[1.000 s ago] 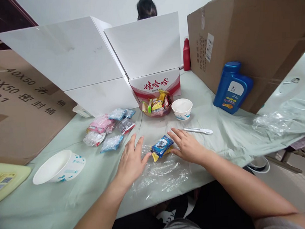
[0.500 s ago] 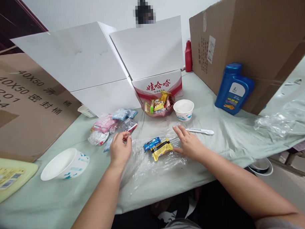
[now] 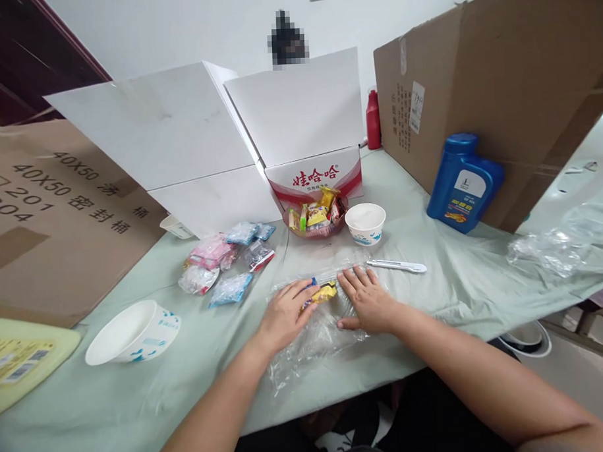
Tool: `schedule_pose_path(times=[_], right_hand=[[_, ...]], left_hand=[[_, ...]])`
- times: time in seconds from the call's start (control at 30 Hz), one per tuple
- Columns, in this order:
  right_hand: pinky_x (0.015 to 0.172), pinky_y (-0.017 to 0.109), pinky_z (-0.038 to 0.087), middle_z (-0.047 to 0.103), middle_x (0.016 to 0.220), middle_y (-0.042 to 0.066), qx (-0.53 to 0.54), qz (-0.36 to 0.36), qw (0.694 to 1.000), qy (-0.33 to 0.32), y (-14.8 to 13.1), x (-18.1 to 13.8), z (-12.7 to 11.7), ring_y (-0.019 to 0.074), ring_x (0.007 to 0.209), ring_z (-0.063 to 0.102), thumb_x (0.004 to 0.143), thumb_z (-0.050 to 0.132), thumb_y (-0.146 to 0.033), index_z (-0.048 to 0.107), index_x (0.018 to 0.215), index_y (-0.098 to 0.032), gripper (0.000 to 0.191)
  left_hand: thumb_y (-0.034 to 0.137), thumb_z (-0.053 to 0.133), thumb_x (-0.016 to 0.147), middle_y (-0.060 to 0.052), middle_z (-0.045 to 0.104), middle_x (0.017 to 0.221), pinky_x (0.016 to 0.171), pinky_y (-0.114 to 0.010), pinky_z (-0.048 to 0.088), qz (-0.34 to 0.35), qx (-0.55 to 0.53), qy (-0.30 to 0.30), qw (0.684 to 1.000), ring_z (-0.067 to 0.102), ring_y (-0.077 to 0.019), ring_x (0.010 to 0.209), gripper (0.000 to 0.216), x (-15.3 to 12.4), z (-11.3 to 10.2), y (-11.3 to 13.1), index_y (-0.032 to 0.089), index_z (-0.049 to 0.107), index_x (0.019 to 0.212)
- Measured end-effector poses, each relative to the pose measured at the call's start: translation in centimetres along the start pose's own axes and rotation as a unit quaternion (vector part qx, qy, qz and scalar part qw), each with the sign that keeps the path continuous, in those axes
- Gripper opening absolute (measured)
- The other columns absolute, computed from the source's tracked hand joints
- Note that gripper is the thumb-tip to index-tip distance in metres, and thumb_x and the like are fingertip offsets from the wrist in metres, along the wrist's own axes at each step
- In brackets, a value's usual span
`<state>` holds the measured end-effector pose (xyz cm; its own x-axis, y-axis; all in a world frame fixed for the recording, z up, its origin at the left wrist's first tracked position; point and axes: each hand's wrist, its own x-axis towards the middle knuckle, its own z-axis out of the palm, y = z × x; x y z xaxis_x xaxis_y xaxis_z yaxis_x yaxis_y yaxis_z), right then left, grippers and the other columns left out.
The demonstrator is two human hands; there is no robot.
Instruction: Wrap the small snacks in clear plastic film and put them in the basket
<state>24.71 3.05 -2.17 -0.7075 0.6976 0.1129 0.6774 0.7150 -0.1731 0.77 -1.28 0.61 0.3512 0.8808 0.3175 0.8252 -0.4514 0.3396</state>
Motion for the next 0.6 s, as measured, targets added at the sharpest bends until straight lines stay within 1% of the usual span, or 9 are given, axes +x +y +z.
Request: schedule_pose_path(times=[0.07, 0.13, 0.17, 0.23, 0.3, 0.37, 0.47, 0.53, 0.6], right_hand=[[0.109, 0.064, 0.022, 0.03, 0.154, 0.024, -0.003, 0.0, 1.0, -0.004, 0.2, 0.0, 0.2, 0.0437, 0.143, 0.019, 0.08, 0.047, -0.077, 0.03, 0.151, -0.011, 0.098], [0.11, 0.063, 0.021, 0.03, 0.154, 0.023, 0.001, 0.001, 1.0, -0.002, 0.2, 0.0, 0.2, 0.0435, 0.143, 0.019, 0.08, 0.043, -0.078, 0.034, 0.149, -0.011, 0.097], [0.11, 0.063, 0.021, 0.03, 0.154, 0.023, 0.003, 0.003, 1.0, -0.003, 0.1, 0.0, 0.1, 0.0434, 0.143, 0.02, 0.08, 0.043, -0.079, 0.035, 0.149, -0.011, 0.097], [0.111, 0.062, 0.021, 0.029, 0.154, 0.023, 0.006, 0.004, 1.0, -0.012, 0.0, 0.0, -0.1, 0.0434, 0.143, 0.02, 0.08, 0.045, -0.078, 0.037, 0.148, -0.01, 0.097], [0.111, 0.062, 0.021, 0.028, 0.154, 0.022, 0.006, 0.003, 1.0, -0.018, -0.1, 0.1, -0.3, 0.0435, 0.143, 0.02, 0.08, 0.046, -0.077, 0.037, 0.148, -0.01, 0.096], [0.111, 0.062, 0.021, 0.028, 0.154, 0.023, 0.007, 0.002, 1.0, -0.018, -0.3, 0.2, -0.5, 0.0436, 0.143, 0.02, 0.08, 0.048, -0.076, 0.038, 0.148, -0.01, 0.095], [0.112, 0.061, 0.019, 0.028, 0.154, 0.024, 0.015, 0.005, 1.0, -0.021, -0.4, 0.1, -0.8, 0.0437, 0.143, 0.019, 0.08, 0.05, -0.074, 0.038, 0.147, -0.008, 0.095], [0.113, 0.061, 0.018, 0.028, 0.154, 0.024, 0.02, 0.005, 1.0, -0.022, -0.4, 0.1, -0.9, 0.0433, 0.143, 0.018, 0.081, 0.05, -0.073, 0.038, 0.147, -0.007, 0.094], [0.113, 0.061, 0.017, 0.028, 0.154, 0.023, 0.024, 0.003, 1.0, -0.018, -0.4, 0.0, -1.0, 0.0425, 0.144, 0.017, 0.082, 0.049, -0.073, 0.037, 0.148, -0.007, 0.094]], left_hand=[[0.028, 0.052, 0.091, -0.007, 0.067, 0.122, 0.101, -0.043, 0.046, -0.033, -0.09, 0.025, 0.995, 0.061, -0.0238, 0.113, 0.029, 0.1, -0.7, -1.3, 0.025, 0.068, 0.115], [0.038, 0.055, 0.089, -0.008, 0.071, 0.112, 0.095, -0.041, 0.05, -0.1, -0.196, 0.059, 0.974, 0.065, -0.0245, 0.105, 0.029, 0.3, -1.4, -2.8, 0.022, 0.071, 0.107], [0.045, 0.059, 0.086, -0.008, 0.073, 0.106, 0.09, -0.041, 0.053, -0.144, -0.251, 0.086, 0.953, 0.067, -0.0252, 0.099, 0.034, 0.5, -1.8, -3.5, 0.019, 0.072, 0.103], [0.057, 0.065, 0.077, -0.009, 0.074, 0.097, 0.08, -0.038, 0.055, -0.225, -0.345, 0.159, 0.897, 0.069, -0.0255, 0.089, 0.049, 1.5, -2.7, -4.8, 0.015, 0.071, 0.1], [0.064, 0.068, 0.07, -0.009, 0.073, 0.095, 0.075, -0.034, 0.055, -0.266, -0.391, 0.231, 0.851, 0.068, -0.0241, 0.085, 0.059, 3.4, -4.0, -5.9, 0.013, 0.069, 0.101], [0.065, 0.068, 0.069, -0.007, 0.072, 0.095, 0.075, -0.031, 0.053, -0.264, -0.382, 0.26, 0.846, 0.067, -0.0221, 0.086, 0.06, 6.4, -5.6, -6.7, 0.014, 0.067, 0.101], [0.062, 0.063, 0.076, -0.007, 0.07, 0.094, 0.072, -0.03, 0.052, -0.257, -0.347, 0.247, 0.868, 0.065, -0.0209, 0.084, 0.053, 12.1, -7.4, -7.5, 0.015, 0.065, 0.1], [0.056, 0.06, 0.082, -0.008, 0.07, 0.092, 0.069, -0.032, 0.053, -0.259, -0.336, 0.221, 0.878, 0.065, -0.0207, 0.077, 0.047, 15.6, -7.8, -7.9, 0.015, 0.064, 0.104], [0.05, 0.058, 0.086, -0.012, 0.069, 0.1, 0.07, -0.035, 0.053, -0.259, -0.318, 0.209, 0.888, 0.065, -0.0215, 0.079, 0.042, 17.8, -7.6, -8.1, 0.015, 0.061, 0.108]])
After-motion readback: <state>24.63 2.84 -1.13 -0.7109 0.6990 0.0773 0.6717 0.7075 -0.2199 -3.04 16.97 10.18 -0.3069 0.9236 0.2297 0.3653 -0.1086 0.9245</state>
